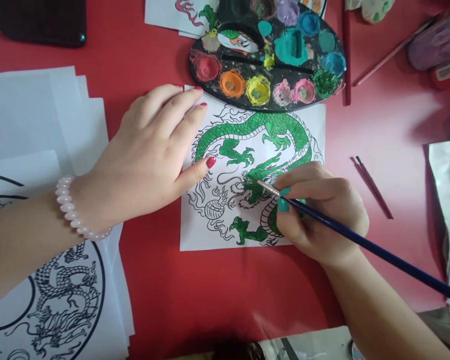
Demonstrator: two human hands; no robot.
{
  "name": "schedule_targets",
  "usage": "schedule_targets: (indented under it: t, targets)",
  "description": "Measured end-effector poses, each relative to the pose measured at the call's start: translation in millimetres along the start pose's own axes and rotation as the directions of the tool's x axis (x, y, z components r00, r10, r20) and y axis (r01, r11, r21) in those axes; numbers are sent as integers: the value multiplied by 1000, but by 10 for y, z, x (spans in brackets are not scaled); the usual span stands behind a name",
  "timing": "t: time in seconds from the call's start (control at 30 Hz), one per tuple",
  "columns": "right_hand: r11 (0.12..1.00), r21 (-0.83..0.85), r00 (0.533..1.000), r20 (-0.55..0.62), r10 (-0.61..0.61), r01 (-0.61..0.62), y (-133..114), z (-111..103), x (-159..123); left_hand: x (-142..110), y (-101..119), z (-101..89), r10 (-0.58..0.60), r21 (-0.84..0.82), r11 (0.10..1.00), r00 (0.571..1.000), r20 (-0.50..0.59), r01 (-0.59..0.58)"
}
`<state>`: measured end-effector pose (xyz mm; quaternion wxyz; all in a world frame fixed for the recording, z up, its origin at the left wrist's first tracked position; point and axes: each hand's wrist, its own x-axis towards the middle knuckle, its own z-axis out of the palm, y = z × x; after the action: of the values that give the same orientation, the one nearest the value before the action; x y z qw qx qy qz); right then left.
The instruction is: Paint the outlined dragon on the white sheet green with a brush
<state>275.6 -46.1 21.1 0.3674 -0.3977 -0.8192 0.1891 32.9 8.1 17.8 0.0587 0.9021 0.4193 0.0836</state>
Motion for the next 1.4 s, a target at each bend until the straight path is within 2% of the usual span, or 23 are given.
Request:
schedule_targets:
  t: [0.1,0.23,0.63,0.8,0.97,1.4]
  targets:
    - [1000,-13,1000,-15,-4,3,12,-6,16,11,11,-19,-37,-18,999,998,44,38]
    - [997,-67,997,58,-41,45,2,-13,29,21,18,-27,-58,-42,997,997,51,60]
    - [993,-114,999,32,-16,19,-48,-1,20,15,31,-25,-61,-51,997,997,54,64]
    - [991,-120,998,37,-49,53,-41,20,18,6,20,-1,-58,-48,997,998,29,59]
    - [989,-149,1000,14,-21,23,-51,34,8,8,24,1,-53,-39,998,998,13,54]
    - [993,-107,998,16,-58,60,-15,46,-2,0,17,24,-29,4,1000,999,-36,29]
